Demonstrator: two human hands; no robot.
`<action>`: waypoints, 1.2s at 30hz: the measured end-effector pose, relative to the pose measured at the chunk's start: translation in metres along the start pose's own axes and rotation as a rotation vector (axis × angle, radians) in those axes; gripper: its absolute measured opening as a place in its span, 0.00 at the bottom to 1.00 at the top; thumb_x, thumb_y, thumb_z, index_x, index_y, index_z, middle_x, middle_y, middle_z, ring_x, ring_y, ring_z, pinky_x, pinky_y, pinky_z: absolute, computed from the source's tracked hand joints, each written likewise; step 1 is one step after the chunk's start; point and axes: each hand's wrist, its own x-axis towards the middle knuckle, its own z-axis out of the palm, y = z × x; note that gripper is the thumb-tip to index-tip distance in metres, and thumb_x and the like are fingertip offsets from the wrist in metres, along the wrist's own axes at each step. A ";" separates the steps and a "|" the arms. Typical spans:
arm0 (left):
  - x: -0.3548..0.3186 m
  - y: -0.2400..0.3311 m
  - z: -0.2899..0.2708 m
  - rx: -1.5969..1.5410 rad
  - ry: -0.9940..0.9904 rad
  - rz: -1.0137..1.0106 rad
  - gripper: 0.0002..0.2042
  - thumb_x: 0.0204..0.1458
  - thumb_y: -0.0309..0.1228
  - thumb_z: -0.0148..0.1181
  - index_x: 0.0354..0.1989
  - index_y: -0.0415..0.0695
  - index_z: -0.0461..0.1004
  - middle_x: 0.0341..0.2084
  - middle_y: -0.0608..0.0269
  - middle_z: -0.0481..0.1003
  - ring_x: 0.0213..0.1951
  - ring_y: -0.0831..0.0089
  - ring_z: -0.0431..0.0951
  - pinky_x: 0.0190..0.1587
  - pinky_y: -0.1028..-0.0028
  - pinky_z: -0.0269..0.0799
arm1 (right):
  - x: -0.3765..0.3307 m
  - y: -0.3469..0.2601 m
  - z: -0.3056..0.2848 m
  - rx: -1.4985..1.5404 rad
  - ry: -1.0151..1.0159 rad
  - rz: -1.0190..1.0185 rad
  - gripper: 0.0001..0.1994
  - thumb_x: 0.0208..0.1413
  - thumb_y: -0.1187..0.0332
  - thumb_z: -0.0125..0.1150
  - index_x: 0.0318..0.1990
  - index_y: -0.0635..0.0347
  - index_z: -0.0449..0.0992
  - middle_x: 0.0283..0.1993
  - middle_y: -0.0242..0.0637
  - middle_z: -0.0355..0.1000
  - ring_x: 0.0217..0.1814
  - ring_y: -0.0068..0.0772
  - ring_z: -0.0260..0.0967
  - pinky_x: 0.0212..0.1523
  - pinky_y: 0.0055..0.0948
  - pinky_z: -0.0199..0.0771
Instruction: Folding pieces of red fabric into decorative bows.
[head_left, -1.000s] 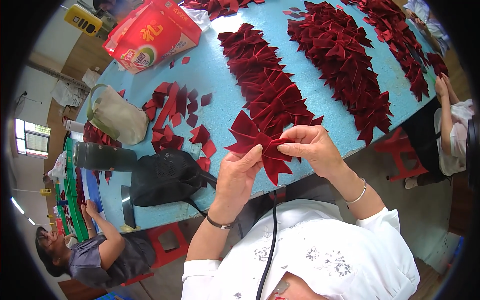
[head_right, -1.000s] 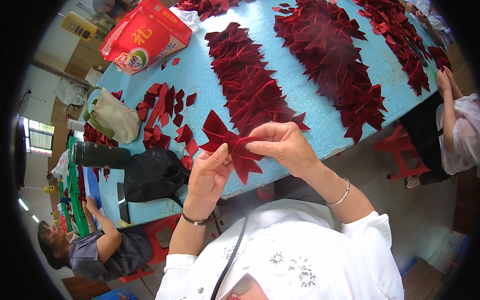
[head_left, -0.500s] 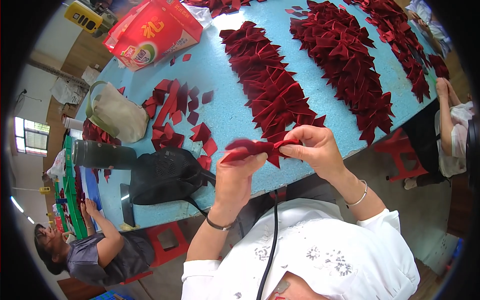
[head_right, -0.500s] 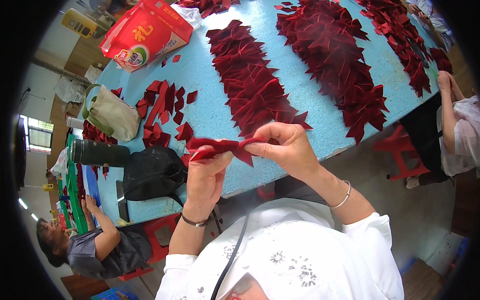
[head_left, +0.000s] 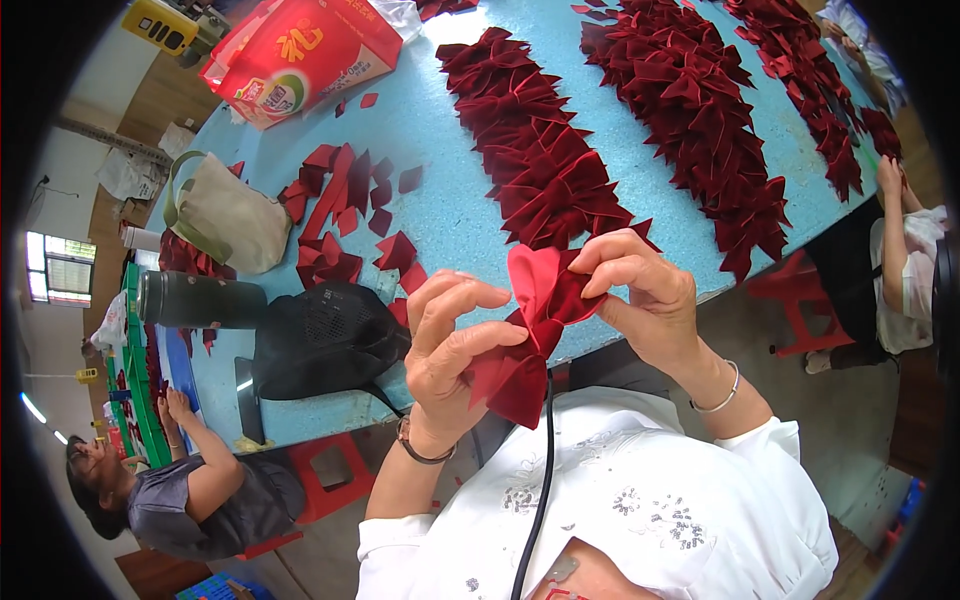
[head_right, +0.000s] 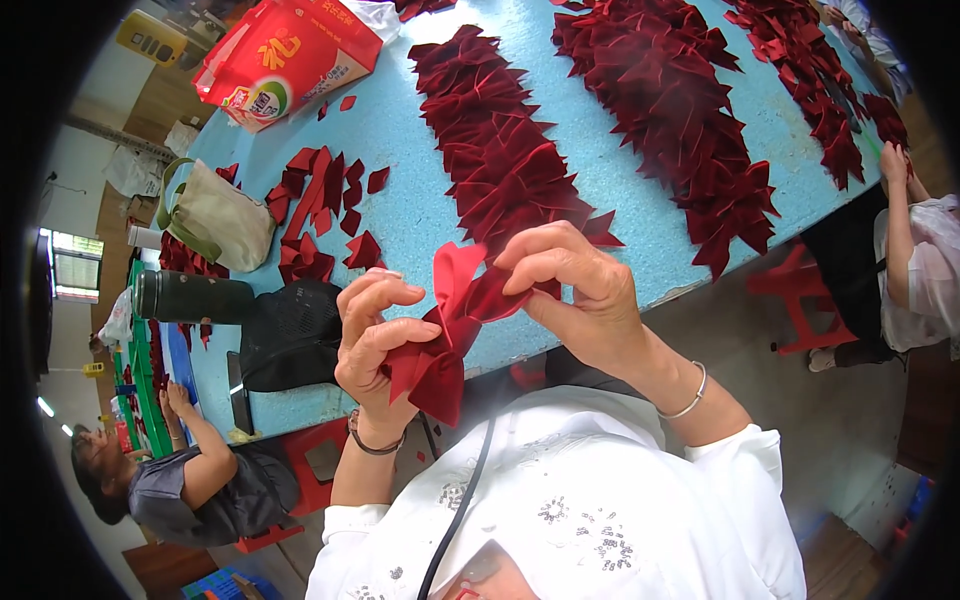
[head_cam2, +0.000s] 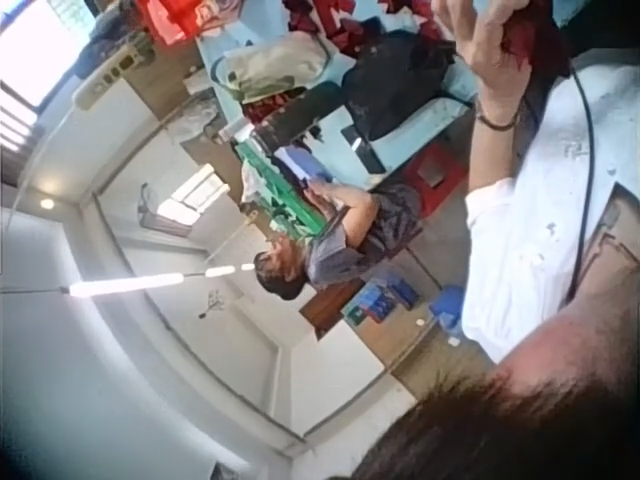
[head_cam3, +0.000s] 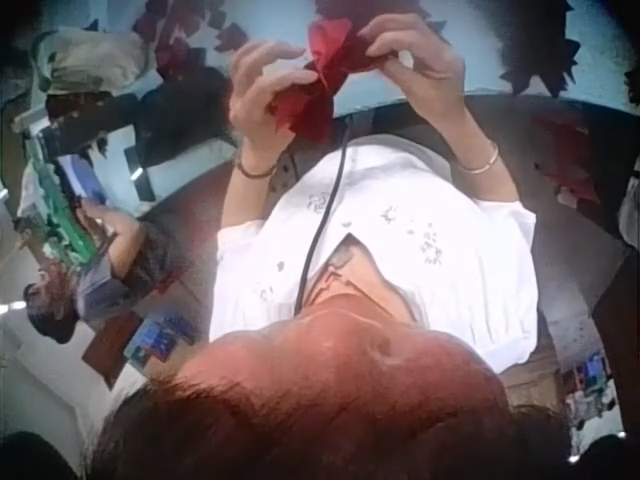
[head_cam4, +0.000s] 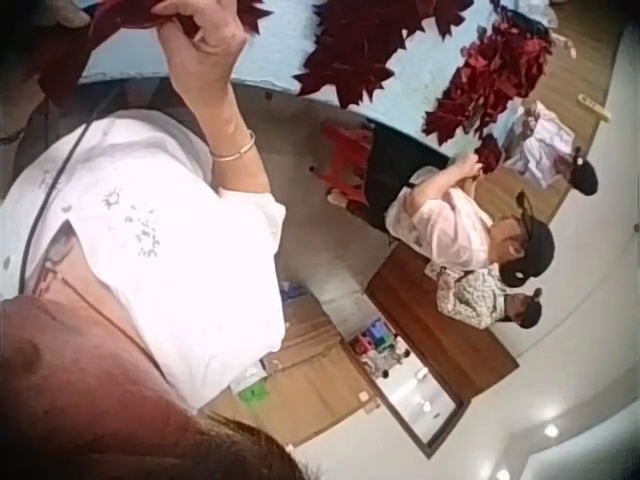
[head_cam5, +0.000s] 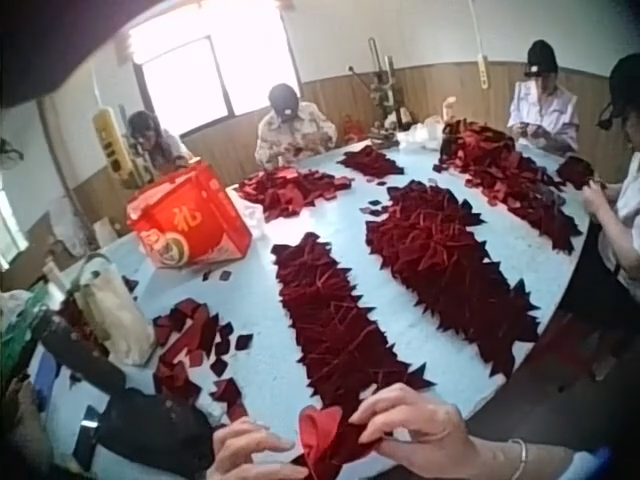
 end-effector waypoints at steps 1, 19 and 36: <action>0.000 0.000 0.000 0.000 0.000 -0.001 0.14 0.28 0.18 0.66 0.29 0.43 0.77 0.36 0.60 0.75 0.43 0.62 0.70 0.44 0.66 0.68 | 0.000 0.000 0.000 -0.001 0.000 0.000 0.14 0.35 0.90 0.58 0.30 0.62 0.74 0.41 0.39 0.71 0.45 0.30 0.67 0.45 0.26 0.68; -0.002 -0.003 -0.009 0.077 -0.009 0.080 0.16 0.31 0.20 0.67 0.32 0.45 0.72 0.36 0.62 0.75 0.42 0.62 0.70 0.46 0.61 0.69 | 0.000 0.000 0.005 -0.023 0.010 -0.032 0.16 0.32 0.91 0.57 0.30 0.62 0.74 0.40 0.39 0.70 0.43 0.30 0.67 0.43 0.25 0.68; 0.001 -0.006 -0.008 0.081 -0.066 -0.005 0.14 0.34 0.19 0.66 0.33 0.43 0.78 0.35 0.62 0.74 0.40 0.66 0.72 0.44 0.67 0.70 | 0.000 0.002 0.000 -0.017 -0.017 0.016 0.14 0.36 0.90 0.59 0.31 0.63 0.74 0.41 0.39 0.70 0.43 0.28 0.66 0.42 0.24 0.68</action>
